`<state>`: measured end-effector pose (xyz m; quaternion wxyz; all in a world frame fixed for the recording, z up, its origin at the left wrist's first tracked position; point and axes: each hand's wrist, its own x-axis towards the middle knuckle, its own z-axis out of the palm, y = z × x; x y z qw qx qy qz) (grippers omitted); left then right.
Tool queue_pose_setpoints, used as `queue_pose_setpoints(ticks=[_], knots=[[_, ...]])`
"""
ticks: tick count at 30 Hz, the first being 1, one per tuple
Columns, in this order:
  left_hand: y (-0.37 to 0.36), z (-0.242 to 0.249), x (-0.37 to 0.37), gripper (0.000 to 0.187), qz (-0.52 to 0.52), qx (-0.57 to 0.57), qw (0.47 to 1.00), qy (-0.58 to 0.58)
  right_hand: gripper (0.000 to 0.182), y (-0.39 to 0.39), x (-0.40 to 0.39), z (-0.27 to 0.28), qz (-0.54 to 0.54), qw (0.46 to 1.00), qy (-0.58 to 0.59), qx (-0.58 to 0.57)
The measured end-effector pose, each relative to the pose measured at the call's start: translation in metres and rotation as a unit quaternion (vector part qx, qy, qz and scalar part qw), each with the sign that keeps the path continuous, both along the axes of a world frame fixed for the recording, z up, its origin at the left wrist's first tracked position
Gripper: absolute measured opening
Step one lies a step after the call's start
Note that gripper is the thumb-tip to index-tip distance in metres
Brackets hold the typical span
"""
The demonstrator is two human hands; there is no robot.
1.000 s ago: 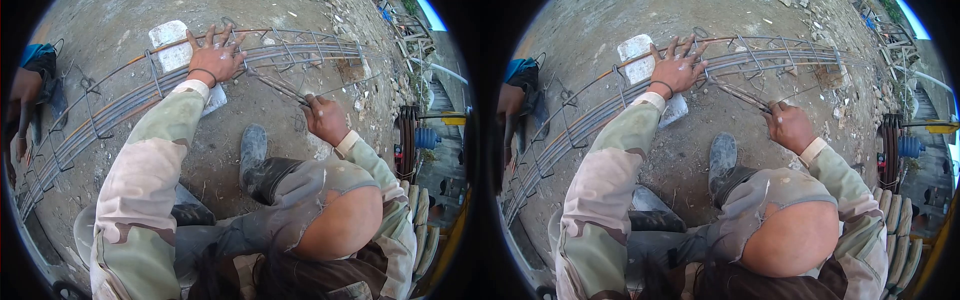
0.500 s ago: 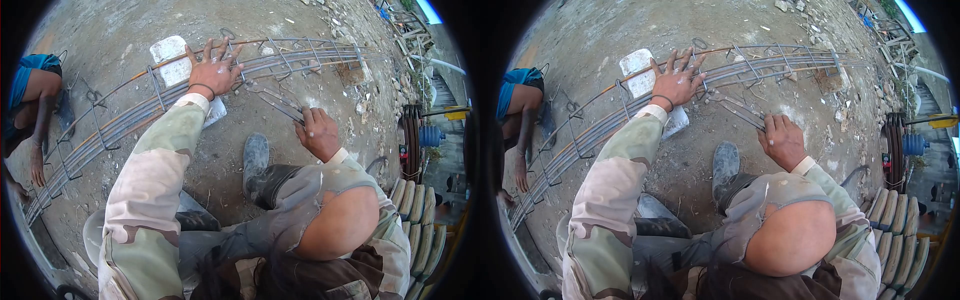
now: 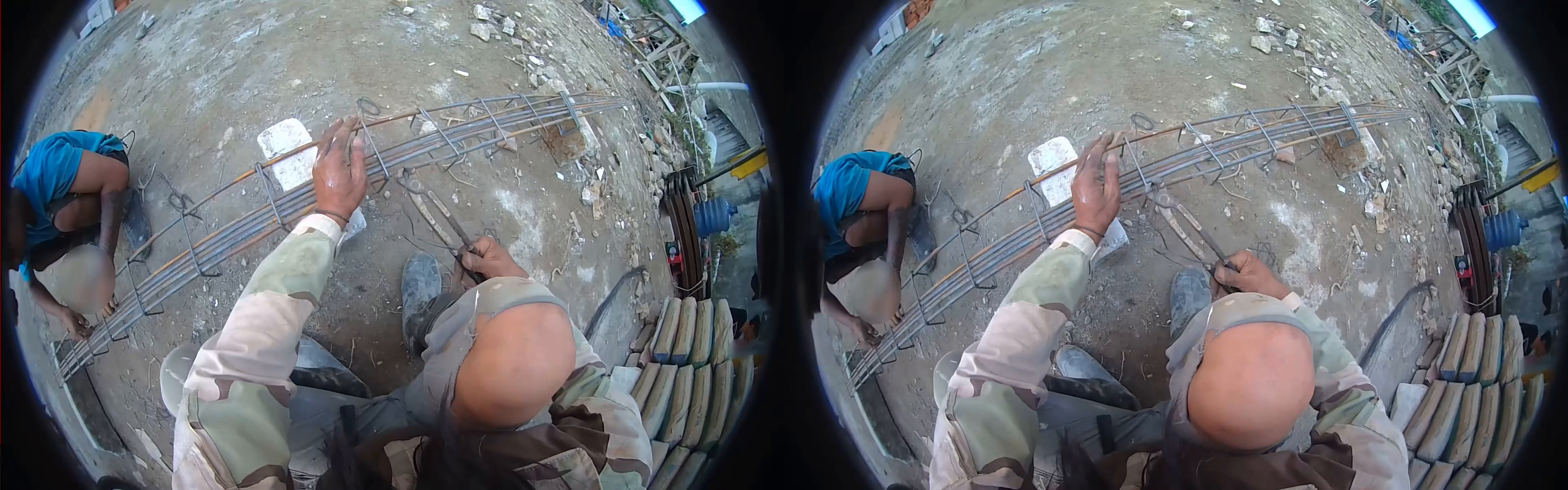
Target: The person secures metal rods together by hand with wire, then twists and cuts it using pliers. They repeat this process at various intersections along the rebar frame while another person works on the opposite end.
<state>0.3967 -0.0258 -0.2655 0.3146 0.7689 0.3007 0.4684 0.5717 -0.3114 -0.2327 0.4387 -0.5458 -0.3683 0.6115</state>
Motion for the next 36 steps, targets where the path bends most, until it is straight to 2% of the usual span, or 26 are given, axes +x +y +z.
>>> queue_pose_setpoints(ticks=[2, 3, 4, 5, 7, 8, 10, 12, 13, 14, 16, 17, 18, 19, 20, 22, 24, 26, 27, 29, 30, 32, 33, 34, 35, 36], knots=[[-0.035, 0.009, 0.018, 0.041, -0.097, -0.252, 0.952, -0.141, 0.047, -0.001, 0.013, 0.027, -0.033, 0.999, 0.001, -0.015], [-0.061, 0.034, 0.019, 0.038, -0.177, -0.418, 0.867, -0.208, 0.047, -0.001, 0.017, 0.036, -0.046, 0.999, -0.003, 0.001], [-0.088, 0.059, 0.021, 0.036, -0.248, -0.566, 0.742, -0.260, 0.047, -0.003, 0.022, 0.045, -0.058, 0.998, -0.007, 0.016], [-0.109, 0.068, 0.029, 0.036, -0.256, -0.558, 0.746, -0.257, 0.044, -0.006, 0.027, 0.054, -0.070, 0.997, -0.033, -0.007], [-0.142, 0.082, 0.040, 0.032, -0.306, -0.436, 0.826, -0.184, 0.042, -0.013, 0.031, 0.067, -0.093, 0.993, -0.071, 0.015], [-0.149, 0.082, 0.044, 0.032, -0.312, -0.431, 0.828, -0.178, 0.040, -0.018, 0.031, 0.072, -0.110, 0.988, -0.107, 0.025], [-0.157, 0.079, 0.053, 0.032, -0.211, -0.443, 0.857, -0.156, 0.039, -0.030, 0.032, 0.087, -0.135, 0.981, -0.136, 0.021], [-0.162, 0.096, 0.053, 0.032, -0.194, -0.448, 0.859, -0.155, 0.035, -0.039, 0.032, 0.105, -0.183, 0.868, -0.461, 0.021], [-0.158, 0.108, 0.046, 0.031, -0.189, -0.363, 0.910, -0.068, 0.029, -0.045, 0.048, 0.093, -0.123, 0.686, -0.709, 0.103], [-0.156, 0.116, 0.045, 0.031, -0.181, -0.270, 0.946, 0.020, 0.029, -0.050, 0.052, 0.096, -0.129, 0.687, -0.707, 0.107], [-0.156, 0.118, 0.051, 0.030, -0.183, -0.227, 0.957, 0.010, 0.033, -0.055, 0.059, 0.099, -0.138, 0.764, -0.613, 0.143], [-0.153, 0.116, 0.056, 0.030, -0.124, -0.244, 0.962, -0.019, 0.041, -0.058, 0.067, 0.097, -0.078, 0.868, -0.487, 0.058], [-0.151, 0.117, 0.058, 0.031, -0.063, -0.260, 0.962, -0.048, 0.041, -0.065, 0.073, 0.082, -0.081, 0.872, -0.479, 0.066], [-0.146, 0.118, 0.061, 0.028, -0.006, -0.335, 0.939, -0.084, 0.046, -0.072, 0.079, 0.057, -0.061, 0.972, -0.225, 0.015], [-0.141, 0.115, 0.063, 0.028, -0.003, -0.328, 0.941, -0.079, 0.052, -0.079, 0.084, 0.031, -0.030, 0.998, 0.045, -0.039], [-0.127, 0.103, 0.063, 0.025, -0.055, -0.410, 0.896, -0.163, 0.053, -0.096, 0.097, -0.018, -0.027, 0.993, 0.109, -0.036], [-0.122, 0.113, 0.041, 0.023, -0.097, -0.442, 0.885, -0.107, 0.054, -0.110, 0.117, -0.037, -0.022, 0.983, 0.179, -0.047], [-0.131, 0.139, 0.019, 0.024, -0.206, -0.435, 0.875, 0.055, 0.053, -0.133, 0.128, -0.049, -0.119, 0.946, 0.300, 0.035], [-0.138, 0.152, 0.013, 0.027, -0.201, -0.439, 0.872, 0.079, 0.053, -0.140, 0.137, -0.057, -0.116, 0.943, 0.310, 0.025], [-0.136, 0.167, 0.005, 0.029, -0.236, -0.460, 0.851, 0.097, 0.050, -0.152, 0.160, -0.072, -0.252, 0.948, 0.181, -0.066], [-0.134, 0.173, 0.003, 0.031, -0.283, -0.471, 0.829, 0.108, 0.050, -0.159, 0.174, -0.089, -0.250, 0.948, 0.184, -0.073], [-0.139, 0.178, 0.013, 0.034, -0.285, -0.462, 0.832, 0.119, 0.054, -0.166, 0.206, -0.129, -0.282, 0.920, 0.032, -0.270], [-0.139, 0.178, 0.020, 0.036, -0.287, -0.445, 0.840, 0.116, 0.054, -0.167, 0.215, -0.133, -0.284, 0.918, 0.033, -0.274], [-0.136, 0.179, 0.027, 0.037, -0.291, -0.426, 0.849, 0.114, 0.051, -0.165, 0.226, -0.137, -0.122, 0.890, -0.261, -0.353], [-0.128, 0.184, 0.031, 0.034, -0.302, -0.418, 0.843, 0.151, 0.047, -0.164, 0.230, -0.141, 0.057, 0.756, -0.520, -0.392], [-0.122, 0.176, 0.038, 0.034, -0.305, -0.422, 0.840, 0.154, 0.041, -0.156, 0.224, -0.124, 0.019, 0.711, -0.630, -0.312]])
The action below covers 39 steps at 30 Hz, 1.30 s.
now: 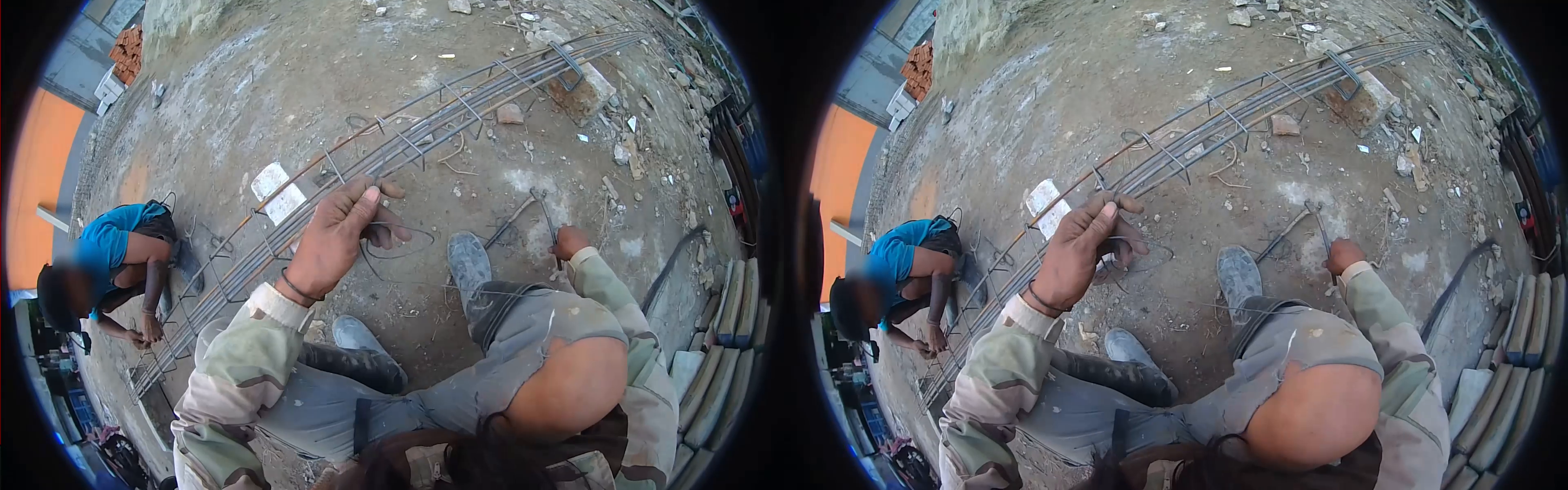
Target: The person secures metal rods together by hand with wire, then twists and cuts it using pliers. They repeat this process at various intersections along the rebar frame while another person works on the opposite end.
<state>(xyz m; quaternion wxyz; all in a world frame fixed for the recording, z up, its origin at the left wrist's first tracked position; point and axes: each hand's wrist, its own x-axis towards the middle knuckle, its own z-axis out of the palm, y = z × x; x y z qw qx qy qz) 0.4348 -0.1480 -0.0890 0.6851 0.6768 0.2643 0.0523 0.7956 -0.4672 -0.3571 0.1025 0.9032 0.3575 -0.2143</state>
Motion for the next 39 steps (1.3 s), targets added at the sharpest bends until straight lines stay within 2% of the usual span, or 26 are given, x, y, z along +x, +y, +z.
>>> queue_pose_setpoints(ticks=[1, 2, 3, 5, 6, 7, 9, 11, 13, 14, 16, 17, 19, 20, 22, 23, 27, 30, 32, 35, 36, 39], knots=[[0.004, -0.013, 0.008, 0.032, 0.015, -0.048, 0.996, -0.067, 0.036, 0.018, -0.014, 0.037, 0.060, 0.989, -0.117, 0.068], [0.010, -0.025, 0.014, 0.030, 0.031, -0.097, 0.986, -0.133, 0.035, 0.046, -0.015, 0.068, 0.085, 0.979, -0.064, 0.175], [0.020, -0.033, 0.020, 0.030, 0.030, -0.105, 0.986, -0.129, 0.034, 0.081, -0.014, 0.101, 0.108, 0.955, -0.009, 0.278], [0.038, -0.047, 0.034, 0.025, -0.075, -0.138, 0.966, -0.208, 0.030, 0.145, -0.038, 0.170, 0.099, 0.921, 0.178, 0.333], [0.043, -0.047, 0.042, 0.025, -0.083, -0.139, 0.965, -0.209, 0.030, 0.172, -0.045, 0.189, 0.084, 0.881, 0.324, 0.335], [0.045, -0.044, 0.050, 0.025, -0.076, -0.181, 0.959, -0.204, 0.029, 0.194, -0.051, 0.199, 0.069, 0.820, 0.462, 0.331], [0.053, -0.044, 0.061, 0.023, -0.039, -0.235, 0.953, -0.189, 0.036, 0.226, -0.061, 0.200, -0.059, 0.675, 0.688, 0.260], [0.058, -0.056, 0.065, 0.022, 0.002, -0.237, 0.954, -0.185, 0.047, 0.245, -0.071, 0.189, -0.100, 0.510, 0.831, 0.198], [0.065, -0.071, 0.062, 0.022, 0.057, -0.226, 0.955, -0.185, 0.053, 0.252, -0.096, 0.182, -0.101, 0.415, 0.881, 0.201], [0.064, -0.083, 0.052, 0.022, 0.085, -0.191, 0.960, -0.183, 0.053, 0.251, -0.110, 0.179, -0.097, 0.411, 0.887, 0.186], [0.053, -0.087, 0.030, 0.022, 0.139, -0.154, 0.961, -0.182, 0.056, 0.244, -0.130, 0.180, -0.136, 0.284, 0.935, 0.165], [0.045, -0.084, 0.020, 0.022, 0.170, -0.167, 0.957, -0.166, 0.056, 0.236, -0.141, 0.178, -0.135, 0.281, 0.938, 0.152], [0.028, -0.089, -0.003, 0.023, 0.229, -0.166, 0.950, -0.136, 0.049, 0.225, -0.156, 0.171, -0.082, 0.375, 0.902, 0.198], [0.026, -0.087, -0.011, 0.023, 0.242, -0.161, 0.947, -0.139, 0.049, 0.228, -0.156, 0.164, -0.074, 0.375, 0.905, 0.187], [0.016, -0.081, -0.031, 0.023, 0.261, -0.084, 0.960, -0.061, 0.036, 0.227, -0.161, 0.151, 0.162, 0.525, 0.806, 0.220], [0.015, -0.080, -0.037, 0.023, 0.259, -0.042, 0.963, -0.062, 0.028, 0.228, -0.162, 0.155, 0.172, 0.592, 0.758, 0.214], [0.025, -0.057, -0.049, 0.027, 0.229, 0.072, 0.970, -0.044, 0.023, 0.238, -0.161, 0.188, 0.245, 0.630, 0.688, 0.266], [0.020, -0.034, -0.047, 0.028, 0.274, 0.121, 0.951, -0.082, 0.021, 0.253, -0.168, 0.230, 0.272, 0.662, 0.633, 0.296], [0.025, -0.027, -0.053, 0.029, 0.299, 0.105, 0.942, -0.106, 0.020, 0.257, -0.180, 0.253, 0.317, 0.693, 0.581, 0.286], [0.030, -0.003, -0.067, 0.032, 0.294, 0.015, 0.942, -0.162, 0.020, 0.259, -0.193, 0.286, 0.334, 0.696, 0.569, 0.285], [0.030, 0.000, -0.071, 0.032, 0.296, 0.019, 0.939, -0.173, 0.020, 0.260, -0.196, 0.297, 0.343, 0.698, 0.561, 0.285], [0.035, -0.010, -0.077, 0.027, 0.294, -0.025, 0.936, -0.191, 0.018, 0.254, -0.209, 0.327, 0.367, 0.728, 0.517, 0.260]])
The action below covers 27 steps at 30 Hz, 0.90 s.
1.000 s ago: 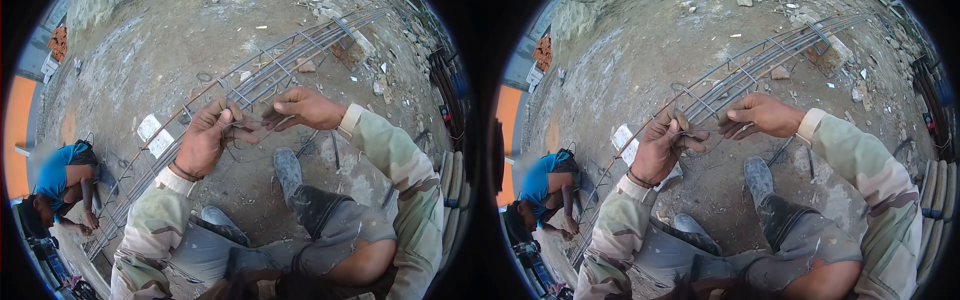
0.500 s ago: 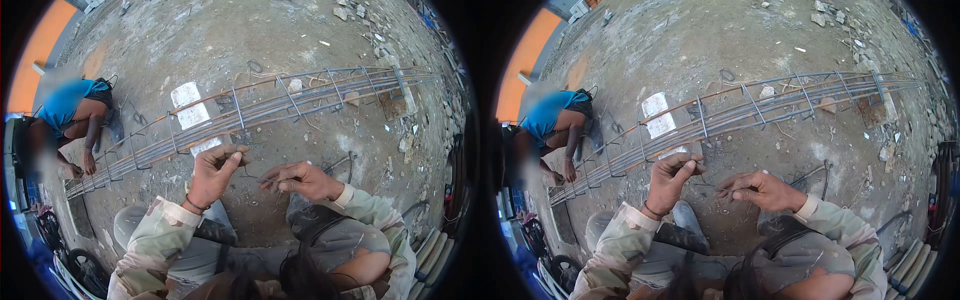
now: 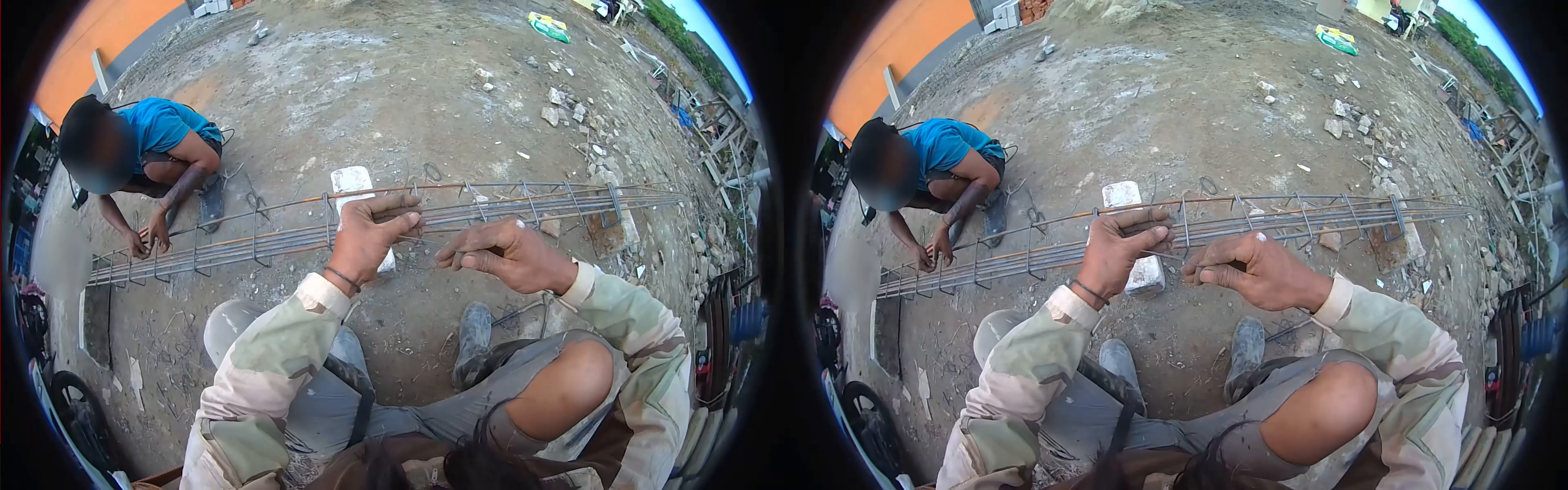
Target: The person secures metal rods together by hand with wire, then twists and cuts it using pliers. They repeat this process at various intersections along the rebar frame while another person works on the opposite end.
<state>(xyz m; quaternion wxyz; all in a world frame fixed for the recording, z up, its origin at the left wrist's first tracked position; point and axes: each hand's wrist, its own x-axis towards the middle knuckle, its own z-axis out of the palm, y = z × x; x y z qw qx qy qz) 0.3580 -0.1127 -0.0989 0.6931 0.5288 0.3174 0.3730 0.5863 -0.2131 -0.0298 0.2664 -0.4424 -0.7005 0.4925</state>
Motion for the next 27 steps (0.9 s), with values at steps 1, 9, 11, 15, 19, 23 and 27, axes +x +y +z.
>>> queue_pose_setpoints(ticks=[1, 9, 11, 15, 19, 23, 27], knots=[[0.005, -0.005, -0.001, 0.024, 0.041, -0.004, 0.999, -0.010, 0.015, -0.003, -0.008, 0.010, 0.026, 0.994, -0.045, 0.096], [-0.006, -0.030, -0.006, 0.029, 0.051, -0.176, 0.979, -0.083, 0.024, -0.012, -0.056, 0.012, 0.125, 0.950, -0.180, 0.223], [-0.006, -0.043, -0.003, 0.035, 0.043, -0.233, 0.963, -0.128, 0.029, 0.002, -0.054, 0.028, 0.151, 0.952, -0.168, 0.205], [0.026, -0.089, -0.002, 0.029, 0.065, -0.345, 0.911, -0.218, 0.044, 0.061, -0.026, 0.076, 0.096, 0.994, -0.040, -0.025], [0.061, -0.135, 0.004, 0.016, 0.120, -0.418, 0.886, -0.157, 0.042, 0.153, 0.046, 0.071, -0.107, 0.992, 0.065, 0.012], [0.084, -0.142, 0.025, 0.012, 0.123, -0.412, 0.903, -0.010, 0.039, 0.199, 0.085, -0.001, -0.204, 0.978, 0.023, -0.036], [0.113, -0.158, 0.038, 0.014, 0.143, -0.471, 0.870, -0.004, 0.040, 0.222, 0.086, -0.096, -0.141, 0.970, -0.194, 0.049]])
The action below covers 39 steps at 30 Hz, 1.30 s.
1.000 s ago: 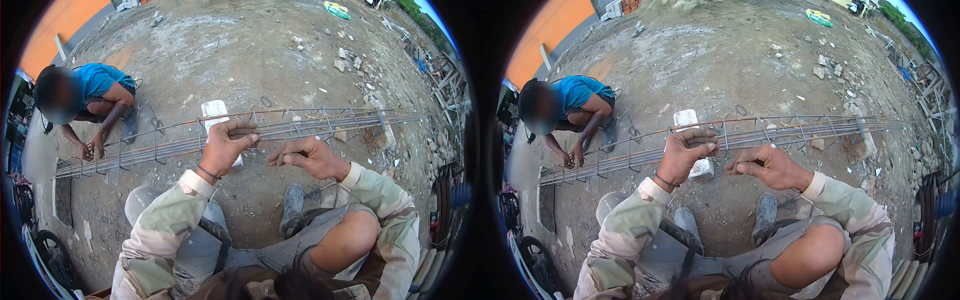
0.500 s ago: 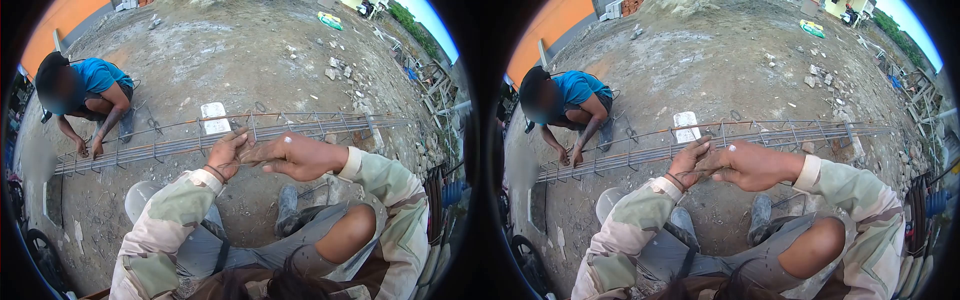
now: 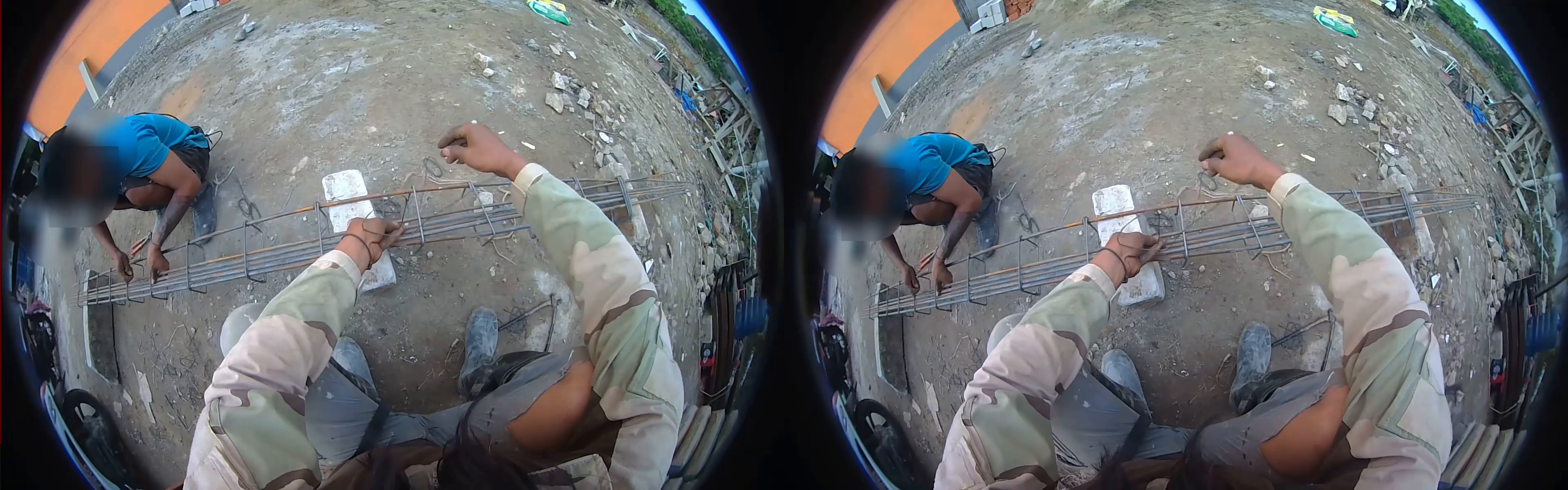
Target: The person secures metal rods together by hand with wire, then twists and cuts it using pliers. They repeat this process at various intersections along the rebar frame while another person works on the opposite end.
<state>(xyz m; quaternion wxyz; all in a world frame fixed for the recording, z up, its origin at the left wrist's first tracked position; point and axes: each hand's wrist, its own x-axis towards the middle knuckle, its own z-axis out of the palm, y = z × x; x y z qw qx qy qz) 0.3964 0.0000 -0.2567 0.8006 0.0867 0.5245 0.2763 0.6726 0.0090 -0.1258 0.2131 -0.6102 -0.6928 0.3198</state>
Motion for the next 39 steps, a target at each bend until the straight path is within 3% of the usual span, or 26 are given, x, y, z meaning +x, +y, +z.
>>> queue_pose_setpoints(ticks=[1, 4, 7, 10, 15, 18, 20, 21, 26, 28, 29, 32, 34, 35, 39], knots=[[0.004, -0.006, 0.001, 0.011, -0.003, 0.008, 1.000, 0.018, 0.045, 0.006, 0.001, -0.026, 0.058, 0.988, -0.127, 0.065], [0.009, -0.015, 0.002, 0.009, 0.022, -0.013, 1.000, 0.006, 0.058, -0.001, -0.011, -0.077, 0.105, 0.988, -0.111, 0.037], [-0.007, 0.003, 0.001, 0.015, -0.043, 0.104, 0.983, 0.148, 0.061, -0.013, -0.024, -0.113, 0.111, 0.992, -0.002, 0.056], [-0.013, -0.017, -0.007, 0.008, -0.052, 0.172, 0.980, 0.088, 0.061, -0.021, -0.031, -0.120, 0.035, 0.999, 0.001, 0.001], [-0.003, 0.001, 0.007, 0.013, -0.068, 0.086, 0.984, 0.140, 0.058, -0.020, -0.042, -0.118, 0.036, 0.994, -0.086, 0.062], [0.011, 0.006, 0.017, 0.018, 0.003, -0.014, 0.993, 0.120, 0.056, -0.019, -0.044, -0.109, 0.032, 0.994, -0.099, 0.042], [0.022, 0.005, 0.020, 0.017, -0.022, -0.061, 0.992, 0.106, 0.054, -0.014, -0.043, -0.112, 0.028, 0.997, -0.069, 0.012], [0.026, -0.002, 0.025, 0.017, 0.027, -0.096, 0.990, 0.097, 0.052, -0.011, -0.042, -0.112, 0.025, 0.999, -0.041, -0.016], [0.043, -0.028, 0.050, 0.017, 0.041, -0.094, 0.992, 0.068, 0.039, 0.015, -0.034, -0.127, 0.042, 0.999, -0.029, 0.009], [0.056, -0.067, 0.061, 0.012, 0.070, -0.009, 0.995, 0.074, 0.037, 0.028, -0.036, -0.113, 0.024, 0.986, -0.082, -0.146], [0.062, -0.054, 0.062, 0.018, 0.048, -0.049, 0.995, 0.073, 0.037, 0.035, -0.035, -0.116, 0.022, 0.986, -0.083, -0.143], [0.067, -0.062, 0.065, 0.019, 0.047, -0.057, 0.997, 0.025, 0.031, 0.046, -0.032, -0.128, 0.009, 0.986, 0.003, -0.166], [0.072, -0.105, 0.066, 0.022, 0.063, -0.052, 0.997, -0.008, 0.029, 0.050, -0.033, -0.131, -0.081, 0.946, 0.165, -0.265], [0.074, -0.118, 0.065, 0.025, 0.081, -0.049, 0.995, -0.043, 0.029, 0.052, -0.034, -0.128, -0.083, 0.946, 0.169, -0.264], [0.068, -0.050, 0.059, 0.024, 0.089, -0.105, 0.990, -0.041, 0.021, 0.060, -0.040, -0.123, -0.125, 0.925, 0.208, -0.292]])
